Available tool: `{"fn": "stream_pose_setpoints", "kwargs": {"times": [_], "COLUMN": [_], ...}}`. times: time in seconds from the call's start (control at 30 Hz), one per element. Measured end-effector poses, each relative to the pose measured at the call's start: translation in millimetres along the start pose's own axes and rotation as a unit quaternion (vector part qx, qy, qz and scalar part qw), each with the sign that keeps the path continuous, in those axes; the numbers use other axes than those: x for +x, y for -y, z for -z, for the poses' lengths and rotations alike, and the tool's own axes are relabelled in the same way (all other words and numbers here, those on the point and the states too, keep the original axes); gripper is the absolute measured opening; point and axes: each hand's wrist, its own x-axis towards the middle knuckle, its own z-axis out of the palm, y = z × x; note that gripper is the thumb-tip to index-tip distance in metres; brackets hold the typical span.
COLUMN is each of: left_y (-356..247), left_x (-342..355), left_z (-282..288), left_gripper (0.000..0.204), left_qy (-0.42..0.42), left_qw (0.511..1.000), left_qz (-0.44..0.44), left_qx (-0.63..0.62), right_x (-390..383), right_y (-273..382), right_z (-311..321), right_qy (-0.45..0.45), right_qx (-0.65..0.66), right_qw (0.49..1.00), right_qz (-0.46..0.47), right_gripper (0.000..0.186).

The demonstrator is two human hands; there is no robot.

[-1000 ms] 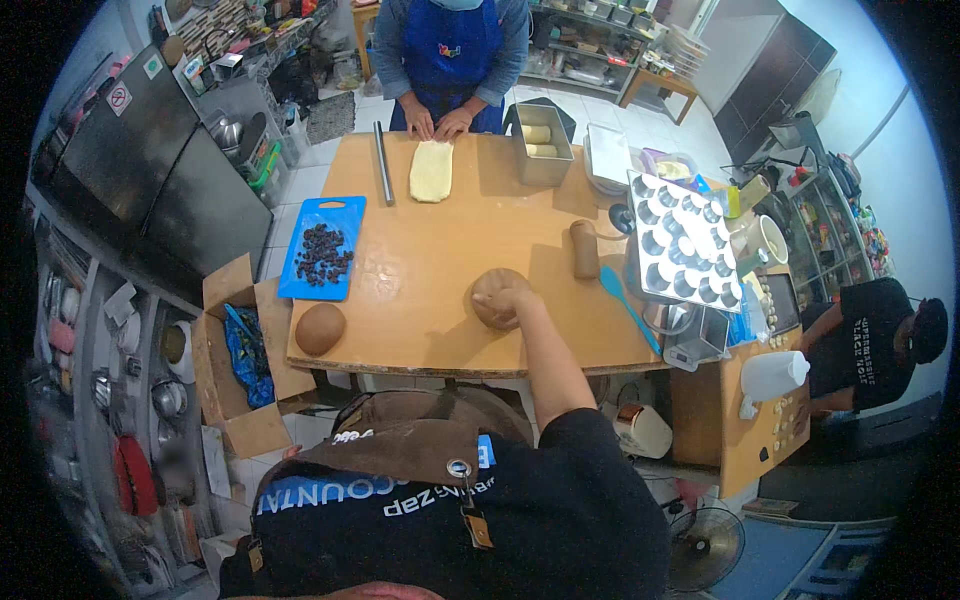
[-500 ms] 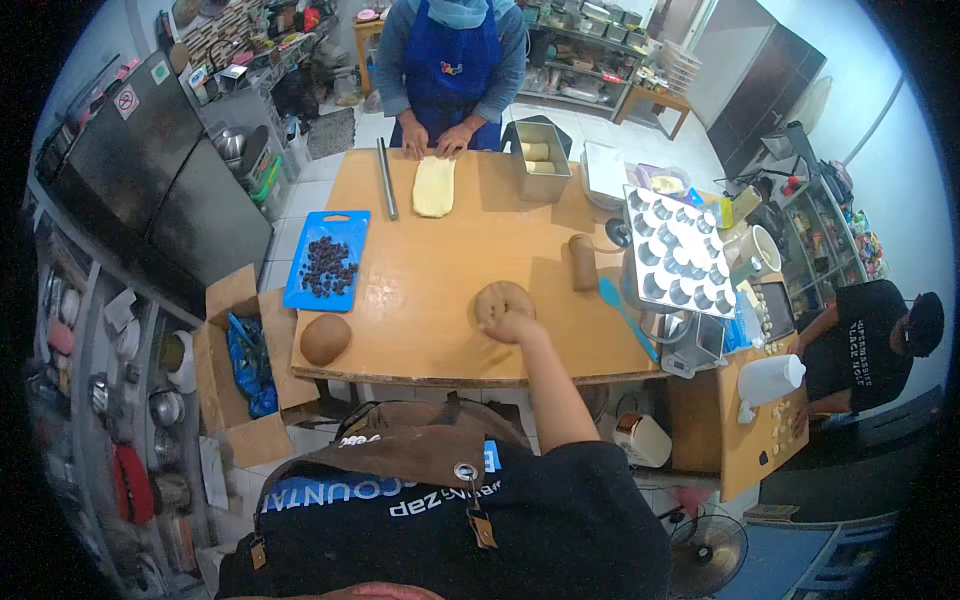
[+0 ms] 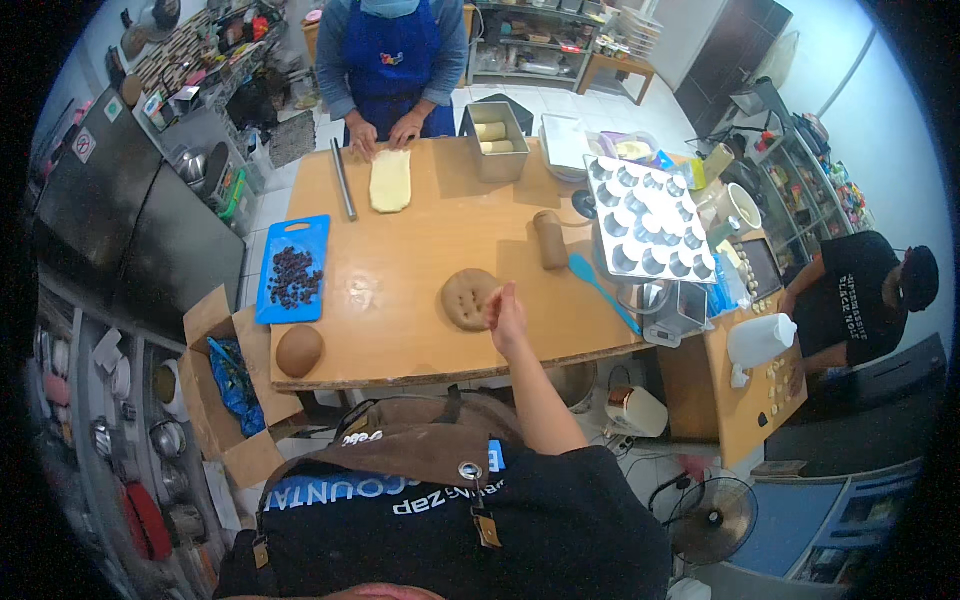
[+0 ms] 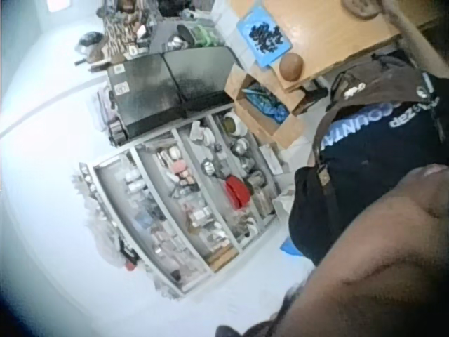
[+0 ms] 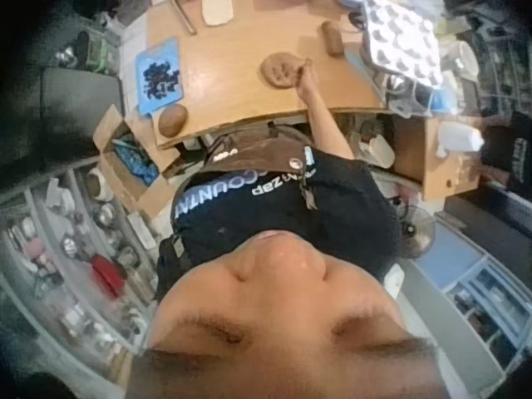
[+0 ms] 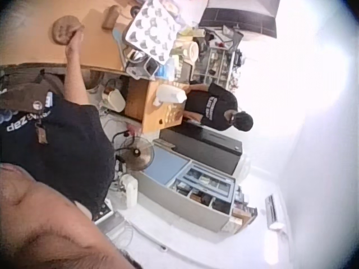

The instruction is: The person presses raisins into a flattened piece of dough, rolls the dough into a cylinder, and places it into a metal loaf pan.

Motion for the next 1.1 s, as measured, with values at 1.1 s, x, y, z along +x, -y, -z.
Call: {"fn": "stream_pose_setpoints", "kwargs": {"times": [1.1], "left_y": [-31.3], "left_x": [17.5], "left_z": [-58.7], "left_gripper": [0.028], "left_qy": [0.111], "left_qw": [0.990], "left_qz": [0.018], "left_qx": [0.088], "right_x": [102.2], "right_y": [-49.9], "right_z": [35.8], "right_qy": [0.194], "right_qx": [-0.779], "right_qw": [0.544], "right_qz": [0.245], "right_gripper": [0.066]}}
